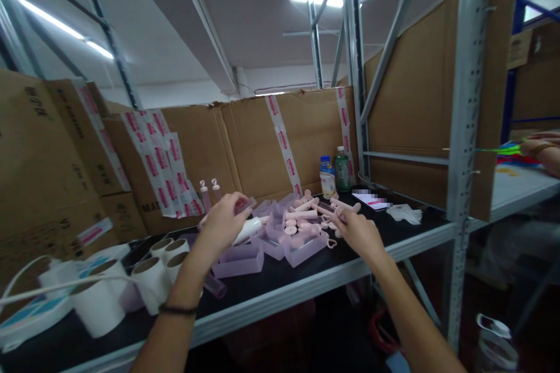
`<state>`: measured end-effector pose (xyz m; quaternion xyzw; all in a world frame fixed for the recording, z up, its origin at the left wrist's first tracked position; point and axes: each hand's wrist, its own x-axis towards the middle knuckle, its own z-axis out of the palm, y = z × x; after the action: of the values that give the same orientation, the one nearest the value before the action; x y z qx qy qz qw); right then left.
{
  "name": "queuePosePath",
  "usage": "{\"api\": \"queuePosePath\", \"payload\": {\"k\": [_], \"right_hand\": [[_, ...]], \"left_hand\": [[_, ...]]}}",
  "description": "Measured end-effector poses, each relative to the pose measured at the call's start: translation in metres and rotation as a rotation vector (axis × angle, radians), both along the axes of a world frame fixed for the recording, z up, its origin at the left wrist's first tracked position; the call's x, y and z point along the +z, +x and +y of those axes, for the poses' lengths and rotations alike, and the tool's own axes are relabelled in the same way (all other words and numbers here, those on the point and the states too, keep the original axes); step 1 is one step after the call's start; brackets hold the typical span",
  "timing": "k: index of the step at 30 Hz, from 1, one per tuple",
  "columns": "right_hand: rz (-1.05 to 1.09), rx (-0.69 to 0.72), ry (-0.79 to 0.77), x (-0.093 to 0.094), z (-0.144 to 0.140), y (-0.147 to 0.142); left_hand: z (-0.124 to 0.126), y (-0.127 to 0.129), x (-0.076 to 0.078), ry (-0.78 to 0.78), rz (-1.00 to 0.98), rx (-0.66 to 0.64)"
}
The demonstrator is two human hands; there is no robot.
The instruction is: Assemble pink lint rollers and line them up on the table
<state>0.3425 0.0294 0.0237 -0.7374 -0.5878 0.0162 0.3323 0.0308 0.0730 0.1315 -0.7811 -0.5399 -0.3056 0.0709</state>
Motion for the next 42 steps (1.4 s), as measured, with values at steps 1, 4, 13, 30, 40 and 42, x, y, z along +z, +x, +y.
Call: {"api": "queuePosePath", "payload": {"k": [1, 4, 13, 30, 40, 42], "right_hand": [[-0.002, 0.007, -0.008, -0.001, 0.003, -0.002], [0.008, -0.023, -0.012, 0.001, 0.004, 0.003], [-0.026, -0.172, 0.072, -0.003, -0.001, 0.074], [-0.055, -0.198, -0.005, -0.037, 0.017, 0.119], [-0.037, -0.157, 0.065, -0.042, 0.032, 0.127], [-0.026, -0.135, 0.088, -0.043, 0.037, 0.128]], "left_hand": [[0.015, 0.003, 0.005, -0.022, 0.047, 0.019], [0.053, 0.014, 0.013, -0.128, 0.179, 0.047], [0.115, 0.036, -0.002, -0.397, 0.401, 0.078], [0.105, 0.094, -0.013, -0.380, 0.606, -0.258], [0.106, 0.127, -0.039, -0.379, 0.700, -0.146], [0.109, 0.132, -0.042, -0.398, 0.711, -0.146]]}}
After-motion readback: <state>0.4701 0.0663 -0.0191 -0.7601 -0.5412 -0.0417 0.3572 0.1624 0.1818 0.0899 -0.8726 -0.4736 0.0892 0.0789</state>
